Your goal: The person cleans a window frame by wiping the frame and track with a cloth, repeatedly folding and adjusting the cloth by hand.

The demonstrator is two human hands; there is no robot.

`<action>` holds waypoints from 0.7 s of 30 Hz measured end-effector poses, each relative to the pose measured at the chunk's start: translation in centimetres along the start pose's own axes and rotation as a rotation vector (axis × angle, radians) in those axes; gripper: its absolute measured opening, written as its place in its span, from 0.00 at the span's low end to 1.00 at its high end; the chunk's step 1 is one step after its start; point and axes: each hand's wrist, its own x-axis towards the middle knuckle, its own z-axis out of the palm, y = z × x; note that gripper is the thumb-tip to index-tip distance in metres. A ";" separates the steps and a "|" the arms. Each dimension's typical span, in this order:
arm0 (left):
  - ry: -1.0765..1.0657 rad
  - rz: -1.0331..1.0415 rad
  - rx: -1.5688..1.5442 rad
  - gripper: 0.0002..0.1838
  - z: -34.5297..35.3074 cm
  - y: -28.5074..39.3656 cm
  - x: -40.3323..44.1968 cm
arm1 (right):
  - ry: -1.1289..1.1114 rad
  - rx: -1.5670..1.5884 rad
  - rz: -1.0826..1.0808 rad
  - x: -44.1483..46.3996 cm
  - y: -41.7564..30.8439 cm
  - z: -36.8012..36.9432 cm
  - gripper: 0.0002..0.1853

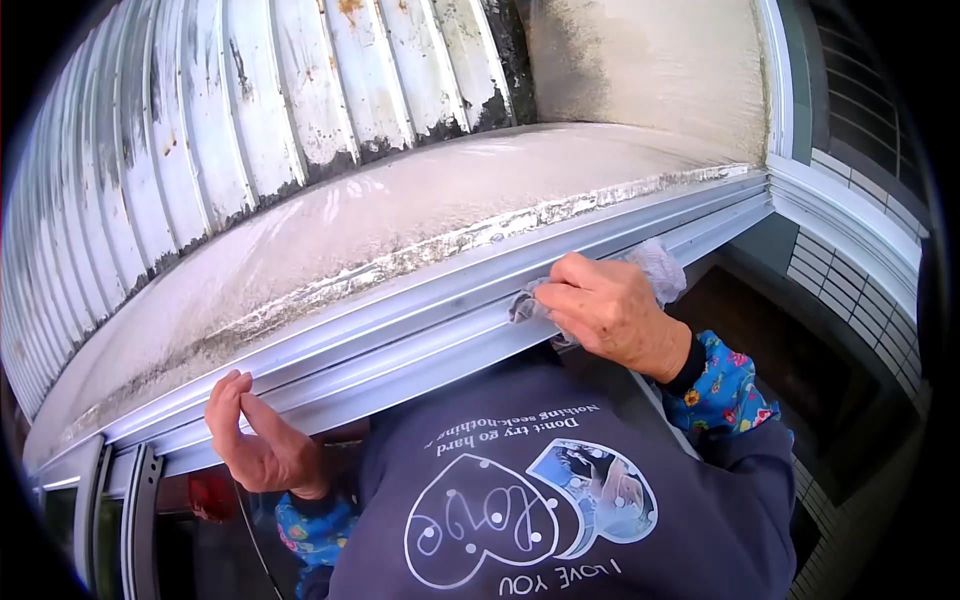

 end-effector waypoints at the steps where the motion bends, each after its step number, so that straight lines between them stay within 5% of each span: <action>1: -0.011 -0.003 0.009 0.13 -0.1 0.0 0.0 | 0.004 -0.012 0.019 -0.4 0.6 -0.5 0.05; 9: -0.038 -0.044 -0.007 0.14 -0.2 0.1 0.1 | 0.027 -0.044 0.222 -1.7 2.5 -3.9 0.09; 16: 0.072 -0.002 -0.002 0.15 -0.4 -0.3 -0.4 | 0.044 0.314 -0.277 7.8 -5.7 3.0 0.07; 21: 0.214 0.045 0.028 0.15 0.1 -0.2 -0.3 | 0.049 0.201 -0.457 12.0 -11.0 6.7 0.05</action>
